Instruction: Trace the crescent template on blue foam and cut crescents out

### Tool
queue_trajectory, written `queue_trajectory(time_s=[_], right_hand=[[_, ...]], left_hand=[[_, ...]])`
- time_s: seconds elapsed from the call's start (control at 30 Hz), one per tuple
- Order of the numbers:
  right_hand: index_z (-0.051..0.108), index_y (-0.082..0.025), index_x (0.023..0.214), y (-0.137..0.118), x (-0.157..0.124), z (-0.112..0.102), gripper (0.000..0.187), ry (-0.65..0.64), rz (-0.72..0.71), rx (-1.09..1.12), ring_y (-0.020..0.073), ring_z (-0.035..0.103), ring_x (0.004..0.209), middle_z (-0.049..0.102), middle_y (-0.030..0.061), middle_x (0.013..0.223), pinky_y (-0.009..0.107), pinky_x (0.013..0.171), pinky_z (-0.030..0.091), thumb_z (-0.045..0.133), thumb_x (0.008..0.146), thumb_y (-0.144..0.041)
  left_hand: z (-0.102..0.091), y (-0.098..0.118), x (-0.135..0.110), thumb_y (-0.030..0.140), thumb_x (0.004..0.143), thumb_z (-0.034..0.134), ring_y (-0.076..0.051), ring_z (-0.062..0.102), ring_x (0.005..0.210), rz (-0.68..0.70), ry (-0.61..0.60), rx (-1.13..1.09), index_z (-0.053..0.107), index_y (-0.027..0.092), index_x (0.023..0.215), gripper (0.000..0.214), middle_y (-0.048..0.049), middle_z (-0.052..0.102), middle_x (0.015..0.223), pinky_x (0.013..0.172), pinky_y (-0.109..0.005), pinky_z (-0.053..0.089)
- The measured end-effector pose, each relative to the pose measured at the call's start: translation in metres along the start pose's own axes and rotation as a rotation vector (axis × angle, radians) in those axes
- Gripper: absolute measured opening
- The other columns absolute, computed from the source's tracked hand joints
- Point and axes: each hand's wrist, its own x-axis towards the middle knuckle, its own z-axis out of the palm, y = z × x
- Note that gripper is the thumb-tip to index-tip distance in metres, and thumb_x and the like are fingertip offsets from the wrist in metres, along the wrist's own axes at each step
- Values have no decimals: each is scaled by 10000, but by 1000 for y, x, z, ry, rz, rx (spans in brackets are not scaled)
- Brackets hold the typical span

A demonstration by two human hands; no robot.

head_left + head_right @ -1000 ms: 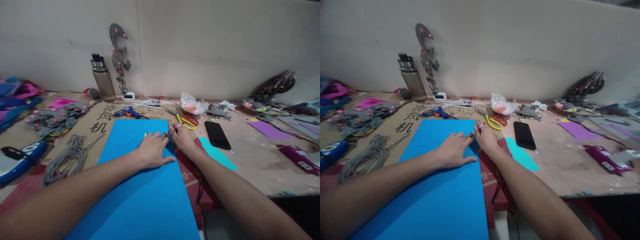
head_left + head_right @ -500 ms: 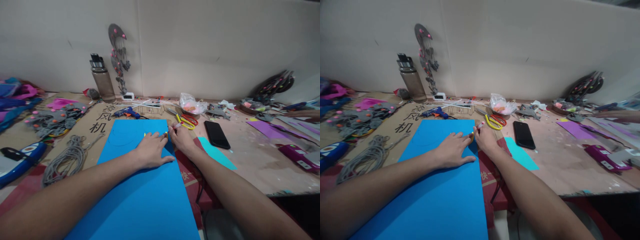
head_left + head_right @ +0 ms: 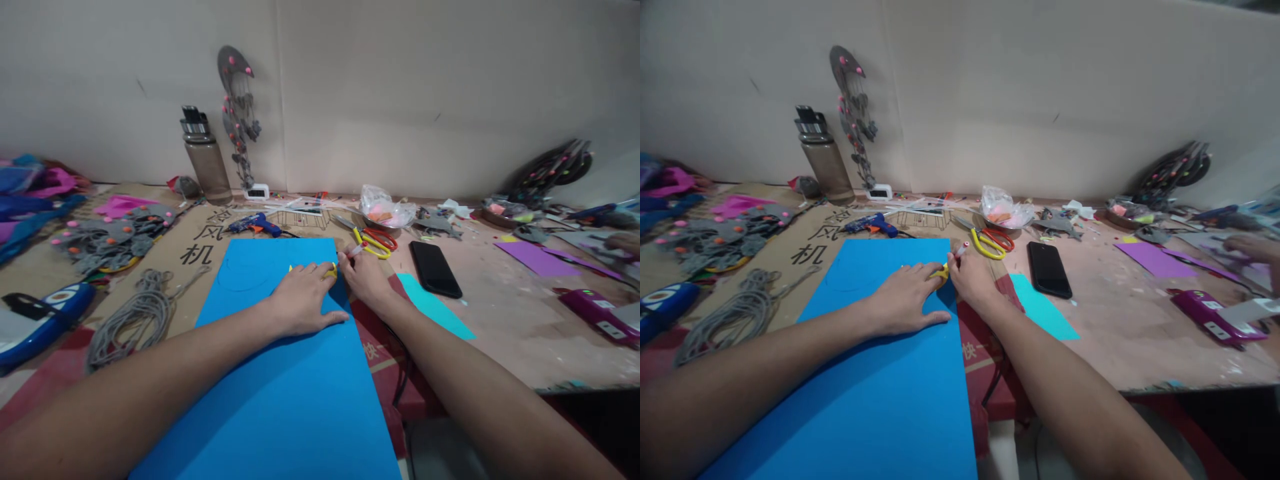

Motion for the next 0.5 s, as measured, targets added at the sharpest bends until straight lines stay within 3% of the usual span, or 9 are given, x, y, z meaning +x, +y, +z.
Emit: queue_trajectory(time_s=[0.17, 0.5], right_hand=[[519, -224, 721, 0, -1, 0, 293, 10, -14, -10, 204, 561, 627, 621, 56, 662, 312, 605, 344, 419, 987, -293], [510, -224, 697, 0, -1, -1, 306, 0, -11, -33, 218, 589, 659, 646, 87, 687, 309, 587, 335, 426, 978, -310]], left_hand=[[-5, 0, -1, 694, 882, 469, -353, 557, 1202, 23, 6, 3, 631, 154, 1252, 674, -159, 614, 1340, 985, -489, 445], [-6, 3, -3, 700, 871, 490, -352, 575, 1169, 24, 24, 7, 621, 145, 1238, 679, -166, 643, 1281, 964, -487, 450]])
